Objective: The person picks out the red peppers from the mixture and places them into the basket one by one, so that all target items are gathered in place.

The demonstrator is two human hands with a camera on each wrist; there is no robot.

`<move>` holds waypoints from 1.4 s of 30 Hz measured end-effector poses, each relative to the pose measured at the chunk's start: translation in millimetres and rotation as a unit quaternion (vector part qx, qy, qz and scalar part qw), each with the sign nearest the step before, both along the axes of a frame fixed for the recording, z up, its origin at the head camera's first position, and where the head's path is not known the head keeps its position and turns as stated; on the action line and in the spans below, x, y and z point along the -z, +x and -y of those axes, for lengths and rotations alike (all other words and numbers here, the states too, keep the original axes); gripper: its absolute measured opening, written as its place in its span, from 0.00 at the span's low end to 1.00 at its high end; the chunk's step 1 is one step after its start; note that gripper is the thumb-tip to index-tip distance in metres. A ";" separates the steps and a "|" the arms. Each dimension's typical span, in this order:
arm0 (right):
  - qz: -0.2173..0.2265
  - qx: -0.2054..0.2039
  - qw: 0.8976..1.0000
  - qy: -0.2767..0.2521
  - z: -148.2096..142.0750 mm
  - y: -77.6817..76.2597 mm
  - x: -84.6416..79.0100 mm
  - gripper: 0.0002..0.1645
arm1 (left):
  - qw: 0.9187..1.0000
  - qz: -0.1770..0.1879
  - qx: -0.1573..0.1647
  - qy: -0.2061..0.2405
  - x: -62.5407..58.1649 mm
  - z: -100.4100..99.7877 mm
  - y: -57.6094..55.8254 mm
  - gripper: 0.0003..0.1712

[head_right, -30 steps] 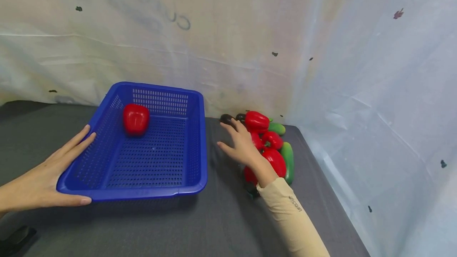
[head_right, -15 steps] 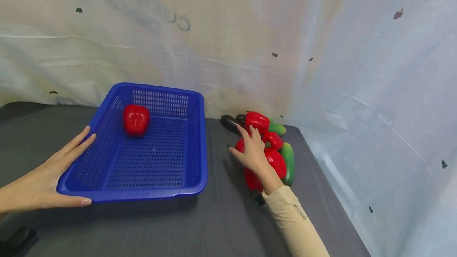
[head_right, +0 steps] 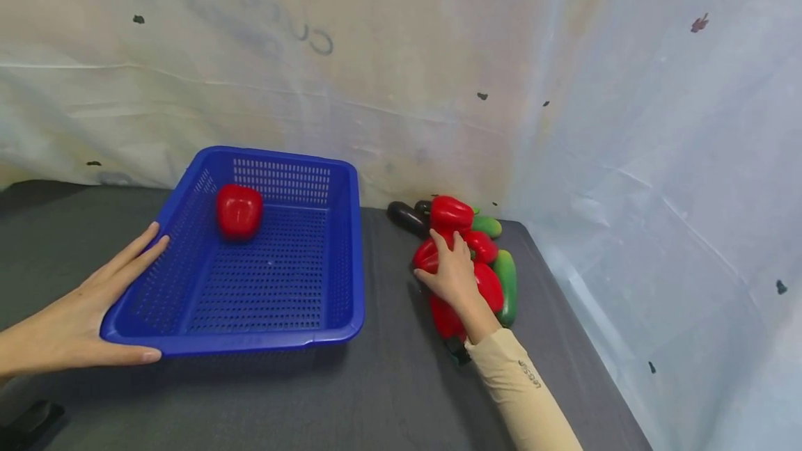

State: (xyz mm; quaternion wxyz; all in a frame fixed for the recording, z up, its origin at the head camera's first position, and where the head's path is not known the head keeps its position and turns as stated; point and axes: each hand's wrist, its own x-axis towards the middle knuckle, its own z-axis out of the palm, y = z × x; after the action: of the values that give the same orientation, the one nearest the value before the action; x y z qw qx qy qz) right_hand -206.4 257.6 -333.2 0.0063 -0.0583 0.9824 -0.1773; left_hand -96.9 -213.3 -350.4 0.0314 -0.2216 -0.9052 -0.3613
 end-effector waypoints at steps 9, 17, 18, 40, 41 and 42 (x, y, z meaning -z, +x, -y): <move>-0.016 -0.011 1.000 0.022 -1.8 -0.5 2.7 0.48 | 1.000 0.008 0.000 -0.001 -1.3 -1.4 -0.9 0.75; -0.042 -0.010 0.999 0.005 -1.3 -2.8 4.5 0.45 | 1.000 0.011 -0.001 -0.004 -3.1 -2.3 -1.9 0.75; -0.045 -0.010 0.999 0.005 -1.1 -3.1 4.6 0.45 | 1.000 0.011 -0.001 -0.004 -3.2 -2.3 -1.8 0.75; -0.093 -0.091 0.991 -0.029 0.0 -0.5 9.8 0.43 | 1.000 0.011 -0.003 -0.003 -1.4 -0.6 1.2 0.75; -0.098 -0.097 0.990 -0.029 0.1 -0.4 9.8 0.43 | 1.000 0.011 -0.003 -0.002 -1.6 -0.4 1.3 0.75; -0.102 -0.105 0.989 -0.031 0.2 -0.3 9.7 0.43 | 1.000 0.011 -0.004 -0.002 -1.8 -0.3 1.4 0.75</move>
State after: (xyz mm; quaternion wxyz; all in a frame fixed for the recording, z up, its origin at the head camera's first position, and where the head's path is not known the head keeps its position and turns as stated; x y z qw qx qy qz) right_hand -206.7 257.4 -342.9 -0.0775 -0.1792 0.9603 -0.1991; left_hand -95.5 -213.0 -348.7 0.0221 -0.2141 -0.9072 -0.3615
